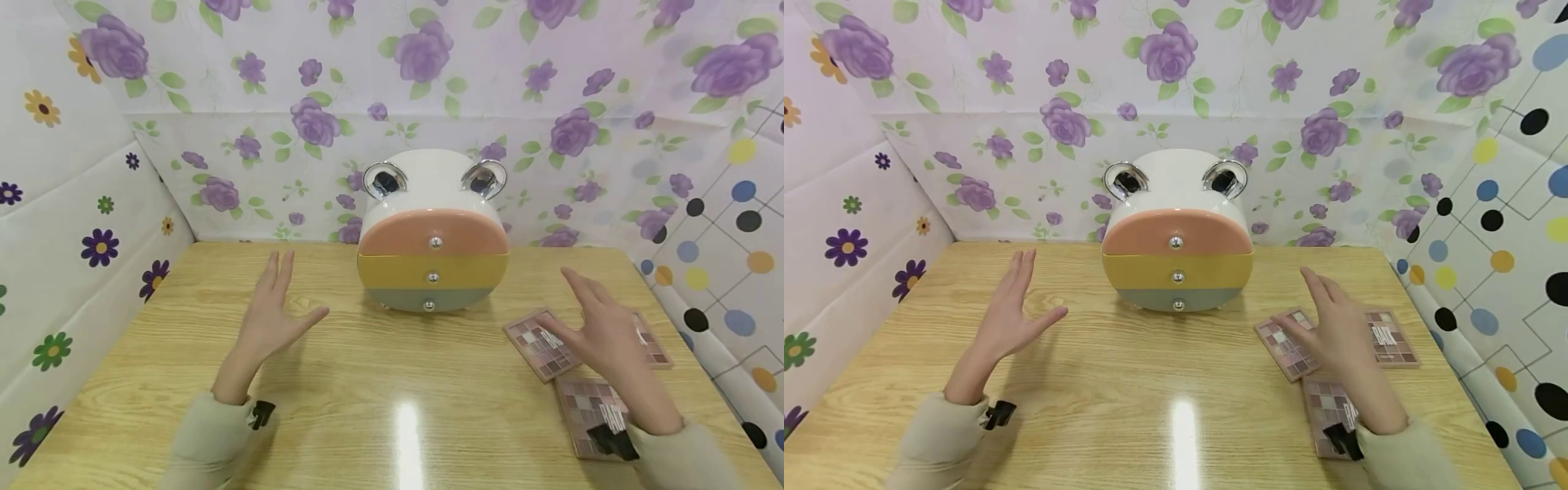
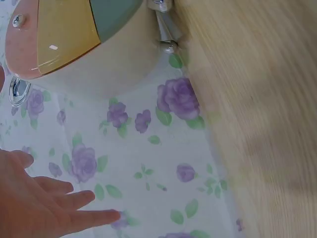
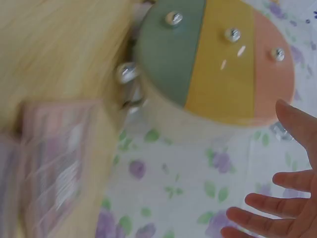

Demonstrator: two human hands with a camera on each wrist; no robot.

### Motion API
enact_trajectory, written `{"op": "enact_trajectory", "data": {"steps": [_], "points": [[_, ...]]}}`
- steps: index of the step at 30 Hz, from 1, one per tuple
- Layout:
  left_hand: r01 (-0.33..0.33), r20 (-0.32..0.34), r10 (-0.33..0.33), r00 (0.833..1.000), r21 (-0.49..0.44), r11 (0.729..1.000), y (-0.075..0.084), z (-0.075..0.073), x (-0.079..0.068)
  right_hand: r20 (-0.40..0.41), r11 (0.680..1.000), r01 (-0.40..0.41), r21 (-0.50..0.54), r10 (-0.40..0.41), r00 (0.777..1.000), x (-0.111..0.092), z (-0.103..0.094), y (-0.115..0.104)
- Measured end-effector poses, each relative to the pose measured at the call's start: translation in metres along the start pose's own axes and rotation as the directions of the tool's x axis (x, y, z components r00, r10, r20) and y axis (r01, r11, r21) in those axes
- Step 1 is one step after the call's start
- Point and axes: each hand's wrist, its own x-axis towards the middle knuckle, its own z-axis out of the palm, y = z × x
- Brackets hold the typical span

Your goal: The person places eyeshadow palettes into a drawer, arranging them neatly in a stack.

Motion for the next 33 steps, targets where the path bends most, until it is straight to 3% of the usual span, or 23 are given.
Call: {"op": "enact_trajectory", "data": {"steps": [6, 10, 15, 19, 22, 29, 33], "points": [[-0.056, -0.031, 0.051, 0.998, -0.216, 0.975, 0.004, 0.007, 0.021, -0.086, 0.985, 0.069, 0.16, -0.056, 0.995, 0.025, 0.014, -0.025], [-0.091, -0.041, 0.082, 0.996, -0.371, 0.924, 0.006, 0.015, 0.033, -0.162, 0.964, 0.123, 0.237, -0.086, 0.983, 0.038, 0.024, -0.039], [-0.051, 0.0, 0.06, 0.998, -0.531, 0.846, 0.011, 0.022, 0.042, -0.266, 0.933, 0.21, 0.292, -0.131, 0.955, 0.053, 0.038, -0.052], [-0.025, 0.032, 0.055, 0.998, -0.594, 0.804, 0.024, 0.018, 0.044, -0.325, 0.909, 0.257, 0.33, -0.146, 0.934, 0.062, 0.047, -0.06], [-0.009, 0.046, 0.047, 0.998, -0.615, 0.789, 0.033, 0.017, 0.047, -0.351, 0.897, 0.27, 0.35, -0.142, 0.926, 0.067, 0.053, -0.067], [0.0, 0.051, 0.046, 0.998, -0.675, 0.737, 0.036, 0.027, 0.059, -0.386, 0.885, 0.304, 0.352, -0.159, 0.909, 0.079, 0.065, -0.085], [0.016, 0.057, 0.033, 0.998, -0.692, 0.722, 0.038, 0.032, 0.062, -0.41, 0.872, 0.329, 0.363, -0.168, 0.896, 0.086, 0.071, -0.092]]}}
